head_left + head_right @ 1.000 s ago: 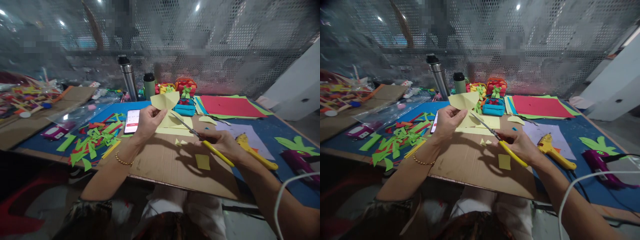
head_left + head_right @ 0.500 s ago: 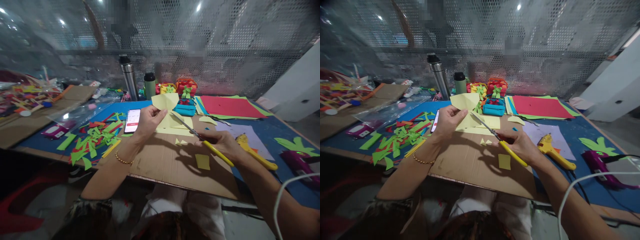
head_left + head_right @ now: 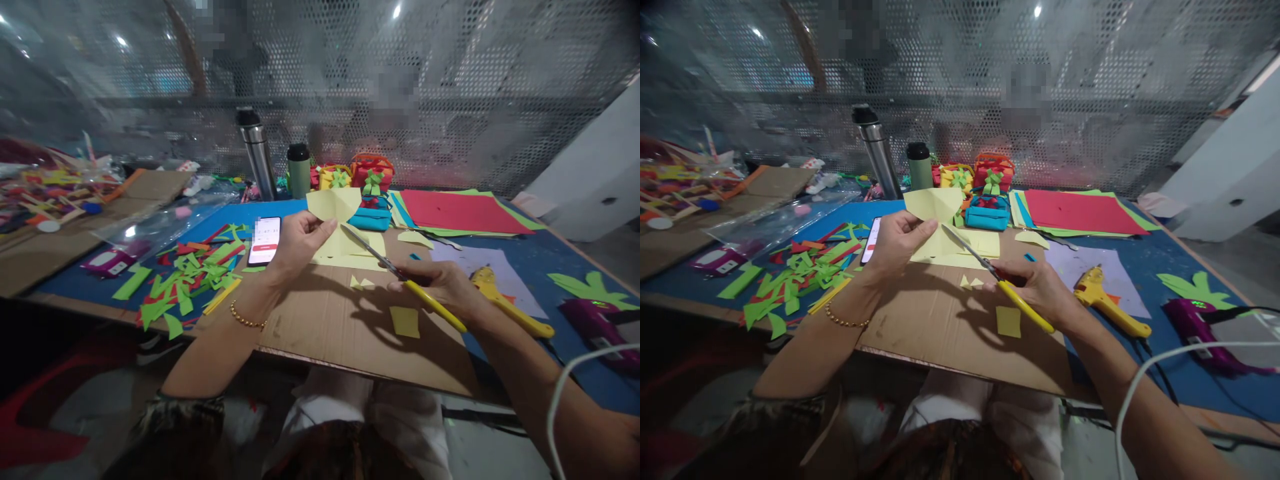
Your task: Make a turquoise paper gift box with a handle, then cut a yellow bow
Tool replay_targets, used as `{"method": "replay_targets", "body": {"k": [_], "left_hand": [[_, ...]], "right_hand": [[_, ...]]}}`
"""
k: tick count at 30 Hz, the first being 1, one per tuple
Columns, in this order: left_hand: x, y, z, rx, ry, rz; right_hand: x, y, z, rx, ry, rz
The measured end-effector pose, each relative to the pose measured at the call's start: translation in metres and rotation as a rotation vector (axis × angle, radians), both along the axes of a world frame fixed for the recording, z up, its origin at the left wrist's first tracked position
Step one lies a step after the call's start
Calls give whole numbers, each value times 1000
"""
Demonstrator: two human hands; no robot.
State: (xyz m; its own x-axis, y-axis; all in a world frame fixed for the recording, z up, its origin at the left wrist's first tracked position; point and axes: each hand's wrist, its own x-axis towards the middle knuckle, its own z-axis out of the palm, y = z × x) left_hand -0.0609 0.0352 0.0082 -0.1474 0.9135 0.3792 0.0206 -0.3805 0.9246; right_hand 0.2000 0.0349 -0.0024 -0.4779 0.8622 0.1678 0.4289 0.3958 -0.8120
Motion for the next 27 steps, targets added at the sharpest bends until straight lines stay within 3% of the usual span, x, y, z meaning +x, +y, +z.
{"method": "replay_targets", "body": {"k": [13, 27], "left_hand": [[0, 1, -2, -26, -7, -3], [1, 1, -1, -28, -30, -27]], "right_hand": [[-4, -2, 1, -74, 52, -5], [-2, -2, 1, -30, 34, -20]]}}
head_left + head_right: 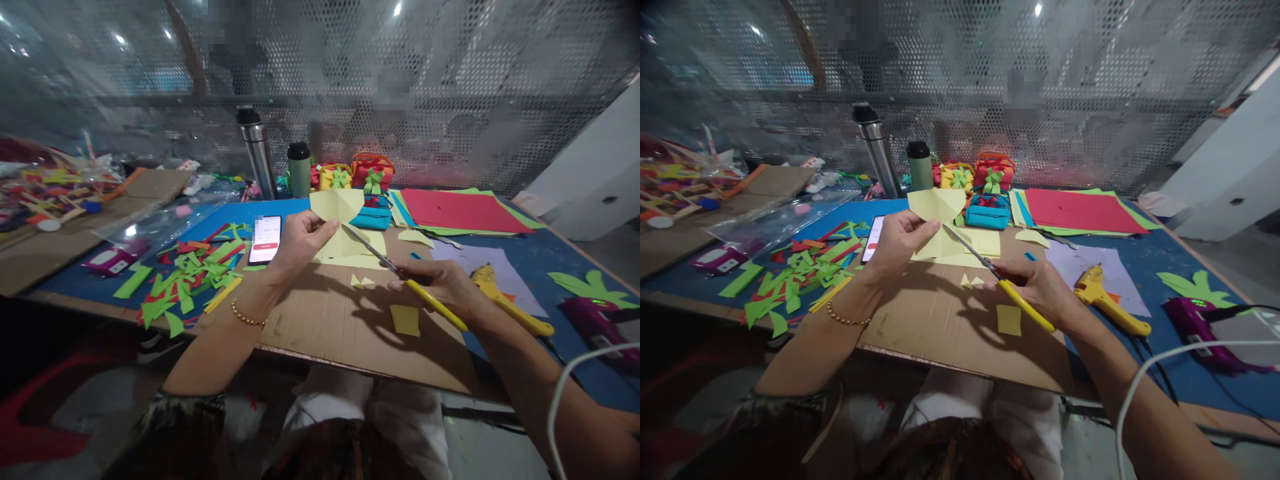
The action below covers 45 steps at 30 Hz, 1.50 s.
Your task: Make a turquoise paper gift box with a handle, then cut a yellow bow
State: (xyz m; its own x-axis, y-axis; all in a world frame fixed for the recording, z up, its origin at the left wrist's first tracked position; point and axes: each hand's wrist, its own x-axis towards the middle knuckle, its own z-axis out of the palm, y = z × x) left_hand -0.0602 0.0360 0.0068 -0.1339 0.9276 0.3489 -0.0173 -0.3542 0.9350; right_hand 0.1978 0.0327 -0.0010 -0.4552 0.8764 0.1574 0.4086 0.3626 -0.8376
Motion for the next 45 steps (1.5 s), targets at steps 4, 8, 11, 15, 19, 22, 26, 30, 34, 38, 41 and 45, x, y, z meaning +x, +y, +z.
{"method": "replay_targets", "body": {"k": [4, 8, 11, 15, 19, 22, 26, 30, 34, 38, 41, 45], "left_hand": [[1, -1, 2, -16, -9, -21], [-2, -2, 8, -46, 38, -74], [-7, -3, 13, -93, 141, -115], [-14, -4, 18, -134, 219, -164], [-22, -5, 22, -76, 319, -191], [-26, -4, 22, -96, 383, -213], [-22, 6, 15, -101, 92, -52], [-13, 15, 8, -53, -219, 176], [-6, 14, 8, -91, -335, 208], [-2, 8, 10, -91, -375, 207], [0, 6, 11, -102, -382, 187], [4, 4, 9, -94, -379, 158]], "right_hand": [[2, 1, -3, 17, -26, 8], [4, 3, -4, 39, -41, 17], [5, 3, -4, 49, -37, 42], [7, 3, -4, 49, -43, 71], [7, 5, -3, 17, -35, 87], [7, 5, -1, -66, -8, 75], [5, 0, 2, -144, 55, 3], [-3, -8, -3, -227, 120, -42], [-17, -14, -11, -210, 117, -37], [-24, -19, -11, -126, 81, -8], [-26, -21, -6, -111, 75, 9], [-31, -23, -3, -95, 72, 42]]}}
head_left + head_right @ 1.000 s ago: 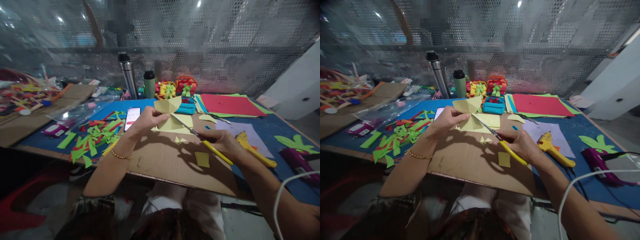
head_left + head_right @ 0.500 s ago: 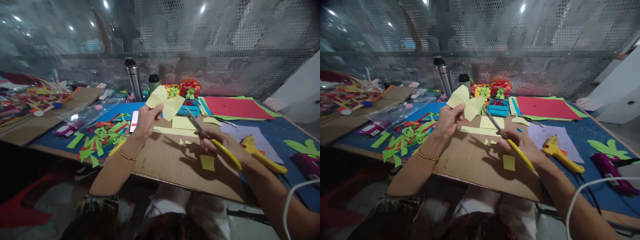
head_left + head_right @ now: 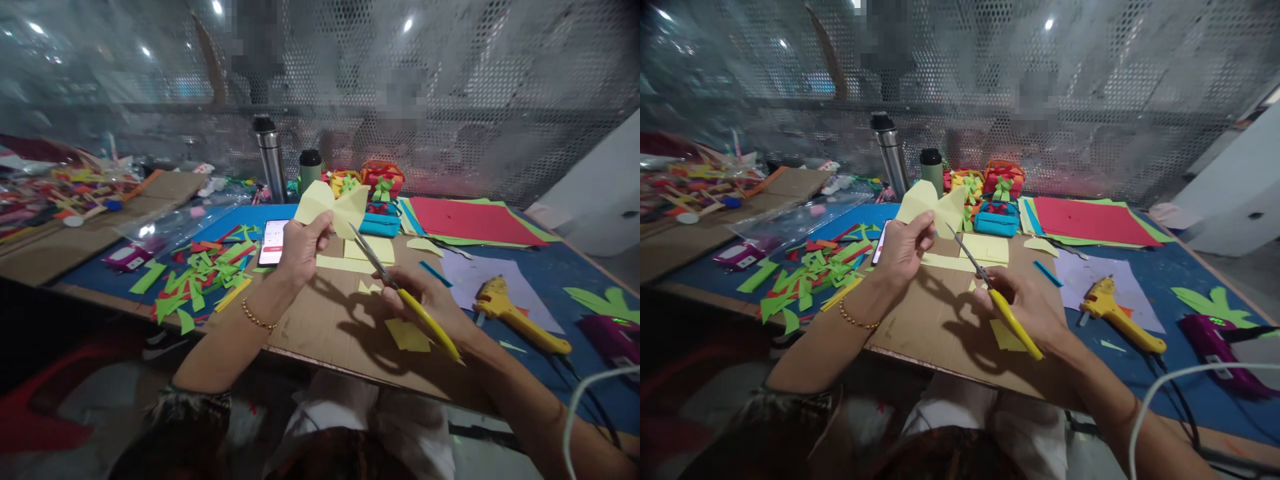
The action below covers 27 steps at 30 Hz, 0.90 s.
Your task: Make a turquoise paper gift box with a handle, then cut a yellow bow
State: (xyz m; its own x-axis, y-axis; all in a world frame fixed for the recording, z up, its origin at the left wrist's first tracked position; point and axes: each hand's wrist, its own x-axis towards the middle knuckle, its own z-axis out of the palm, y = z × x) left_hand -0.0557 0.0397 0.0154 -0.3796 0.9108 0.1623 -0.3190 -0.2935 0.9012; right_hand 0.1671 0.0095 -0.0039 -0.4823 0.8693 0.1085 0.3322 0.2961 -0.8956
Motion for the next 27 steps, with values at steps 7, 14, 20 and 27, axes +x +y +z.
{"method": "replay_targets", "body": {"k": [7, 14, 20, 27], "left_hand": [[7, -2, -3, -50, 10, 17], [9, -3, -2, -28, 66, 33], [9, -3, -2, -38, 92, 36], [8, -4, -2, -25, 82, 13]], "right_hand": [[-2, 0, -2, -41, 34, -16], [0, 2, -3, -59, 41, -16], [1, 1, -3, -71, 39, -10], [2, 1, -3, -76, 51, -49]]}}
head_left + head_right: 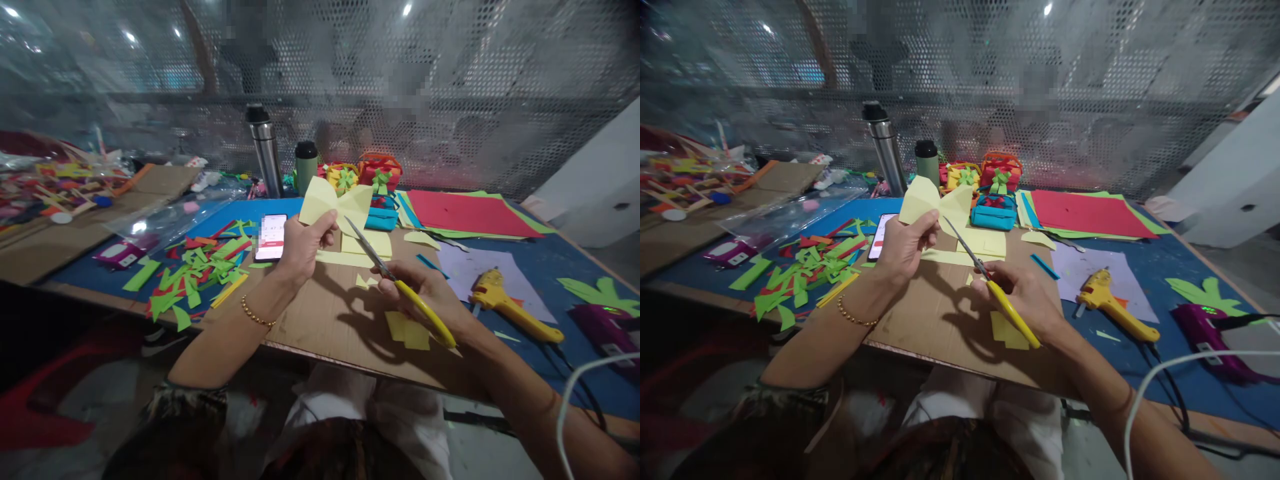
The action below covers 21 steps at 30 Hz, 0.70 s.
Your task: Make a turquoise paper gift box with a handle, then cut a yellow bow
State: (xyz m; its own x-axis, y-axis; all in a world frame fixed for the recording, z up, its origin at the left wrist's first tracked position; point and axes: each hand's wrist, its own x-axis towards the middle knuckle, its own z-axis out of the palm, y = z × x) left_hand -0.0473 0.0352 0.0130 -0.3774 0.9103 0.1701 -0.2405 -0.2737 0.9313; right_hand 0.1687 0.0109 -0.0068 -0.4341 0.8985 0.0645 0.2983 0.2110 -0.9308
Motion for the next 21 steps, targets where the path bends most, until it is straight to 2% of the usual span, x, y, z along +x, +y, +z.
{"method": "replay_targets", "body": {"k": [7, 14, 21], "left_hand": [[0, -1, 0, -15, 9, -11], [1, -2, 3, -17, -18, -5], [-1, 1, 0, -11, -2, -10]], "right_hand": [[0, 1, 1, 32, -23, 9], [1, 3, -5, -22, 11, 0], [1, 3, -10, -72, 34, -15]]}}
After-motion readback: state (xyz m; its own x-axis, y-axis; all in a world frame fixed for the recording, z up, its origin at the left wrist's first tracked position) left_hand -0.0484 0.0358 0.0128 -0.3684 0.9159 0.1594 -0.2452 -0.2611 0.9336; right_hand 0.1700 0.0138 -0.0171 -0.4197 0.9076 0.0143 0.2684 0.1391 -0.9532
